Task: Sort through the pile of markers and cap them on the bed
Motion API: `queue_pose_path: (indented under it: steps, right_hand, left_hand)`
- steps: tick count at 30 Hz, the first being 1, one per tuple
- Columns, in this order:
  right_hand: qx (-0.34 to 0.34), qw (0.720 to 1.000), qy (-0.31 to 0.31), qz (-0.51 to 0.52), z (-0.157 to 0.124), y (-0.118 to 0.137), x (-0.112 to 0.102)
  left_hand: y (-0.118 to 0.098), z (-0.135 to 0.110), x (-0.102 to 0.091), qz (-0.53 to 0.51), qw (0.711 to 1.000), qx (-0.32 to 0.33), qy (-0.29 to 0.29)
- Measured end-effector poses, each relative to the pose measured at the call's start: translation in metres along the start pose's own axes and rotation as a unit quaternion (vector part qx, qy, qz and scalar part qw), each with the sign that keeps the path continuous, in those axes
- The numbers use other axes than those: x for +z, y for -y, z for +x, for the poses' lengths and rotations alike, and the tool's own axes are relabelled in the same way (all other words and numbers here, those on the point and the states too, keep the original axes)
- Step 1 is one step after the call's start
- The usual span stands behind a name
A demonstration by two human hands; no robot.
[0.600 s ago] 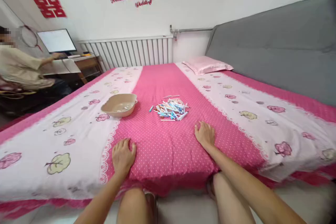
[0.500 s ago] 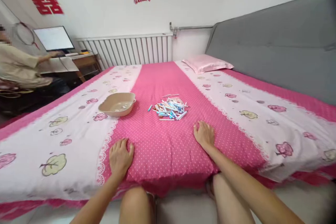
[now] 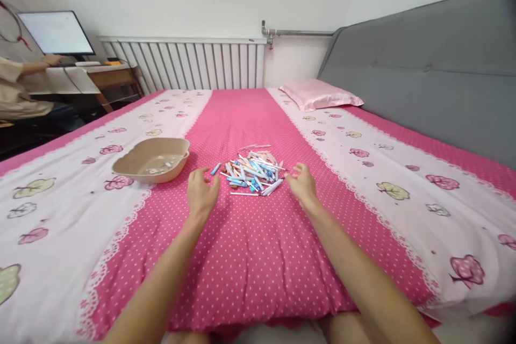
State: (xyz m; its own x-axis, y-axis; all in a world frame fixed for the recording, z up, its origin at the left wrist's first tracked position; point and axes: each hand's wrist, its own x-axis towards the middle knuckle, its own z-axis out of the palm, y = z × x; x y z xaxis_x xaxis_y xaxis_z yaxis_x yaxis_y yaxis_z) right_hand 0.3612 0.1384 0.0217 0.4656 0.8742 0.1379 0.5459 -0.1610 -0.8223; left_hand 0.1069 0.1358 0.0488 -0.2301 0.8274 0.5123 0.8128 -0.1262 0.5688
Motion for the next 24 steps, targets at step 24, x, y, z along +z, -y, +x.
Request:
queue_pose_path:
  steps: [24]
  right_hand:
    - [-0.055,0.956,0.061,-0.282,0.052,-0.004,0.040]
  left_hand:
    - [-0.025,0.014,0.087,0.128,0.971,-0.093,0.177]
